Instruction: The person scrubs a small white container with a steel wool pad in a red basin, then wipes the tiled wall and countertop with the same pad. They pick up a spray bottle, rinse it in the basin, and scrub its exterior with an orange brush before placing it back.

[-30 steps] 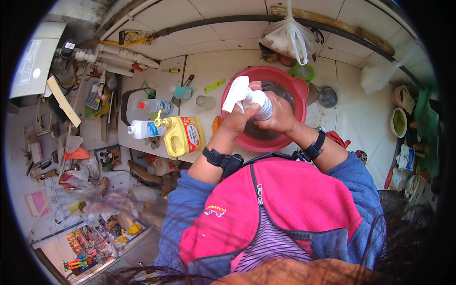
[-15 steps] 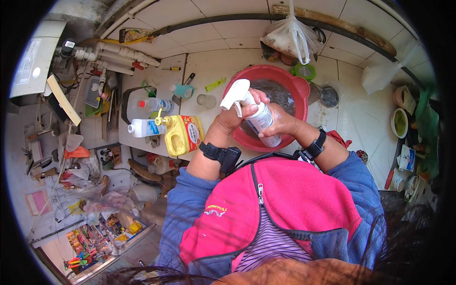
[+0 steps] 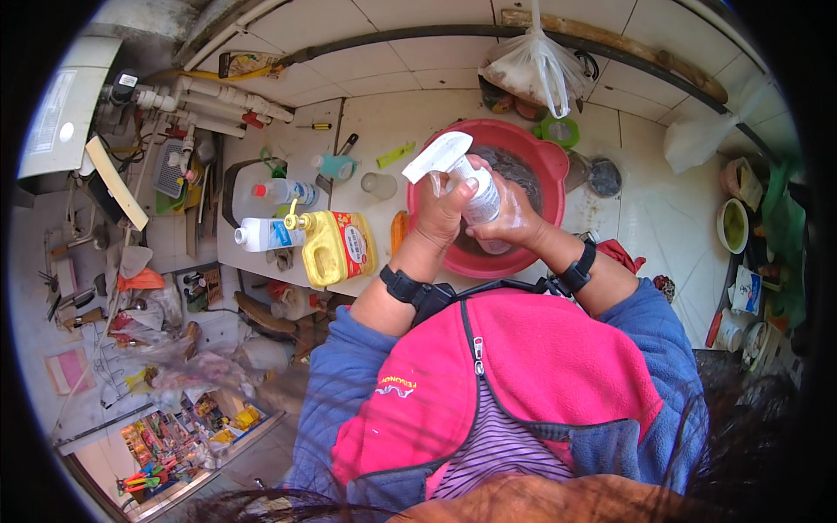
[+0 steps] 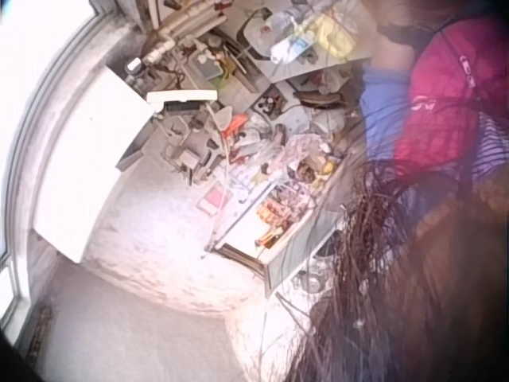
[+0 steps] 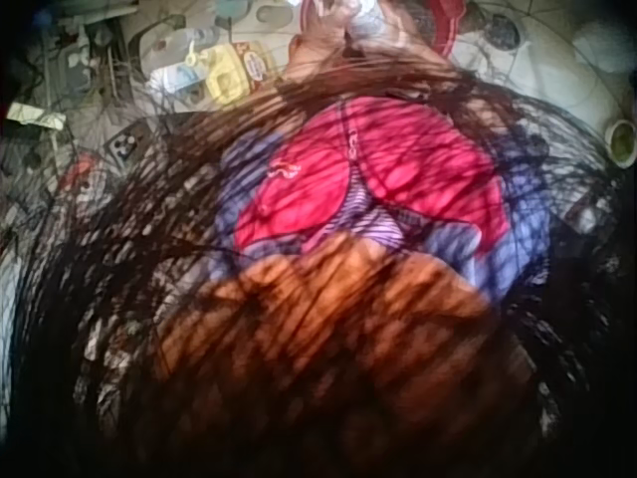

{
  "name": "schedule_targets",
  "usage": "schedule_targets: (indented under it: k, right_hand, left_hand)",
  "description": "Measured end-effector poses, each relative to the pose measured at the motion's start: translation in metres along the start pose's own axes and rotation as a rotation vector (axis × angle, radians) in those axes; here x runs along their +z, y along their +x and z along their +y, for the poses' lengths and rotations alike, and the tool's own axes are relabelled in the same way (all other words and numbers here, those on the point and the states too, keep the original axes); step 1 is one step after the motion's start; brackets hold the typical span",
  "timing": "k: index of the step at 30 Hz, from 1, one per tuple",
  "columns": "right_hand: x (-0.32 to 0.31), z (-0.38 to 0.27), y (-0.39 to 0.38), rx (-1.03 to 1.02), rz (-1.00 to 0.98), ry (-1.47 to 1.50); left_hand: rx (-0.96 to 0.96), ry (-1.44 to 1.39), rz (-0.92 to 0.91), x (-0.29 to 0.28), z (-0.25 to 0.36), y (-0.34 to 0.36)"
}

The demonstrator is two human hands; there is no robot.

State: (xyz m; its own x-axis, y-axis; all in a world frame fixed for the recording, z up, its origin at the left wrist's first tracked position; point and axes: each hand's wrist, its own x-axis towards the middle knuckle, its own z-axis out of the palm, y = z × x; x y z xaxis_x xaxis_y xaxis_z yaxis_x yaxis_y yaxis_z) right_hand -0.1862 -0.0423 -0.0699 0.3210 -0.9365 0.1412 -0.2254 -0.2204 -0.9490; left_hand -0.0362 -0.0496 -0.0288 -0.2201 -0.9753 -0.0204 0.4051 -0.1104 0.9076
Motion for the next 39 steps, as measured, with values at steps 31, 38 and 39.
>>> schedule_targets:
  k: [31,38,39]
  right_hand:
    - [-0.030,-0.007,-0.009,0.056,0.237,-0.359]
    - [-0.032,-0.007,-0.011,0.008,0.235,-0.383]
    - [-0.032,-0.007,-0.010,0.018,0.184,-0.415]
  left_hand:
    - [0.108,0.580,0.172,-0.023,0.034,0.016]
    - [0.158,0.839,0.003,-0.024,0.050,0.016]
    - [0.191,0.861,-0.037,-0.023,0.051,0.018]
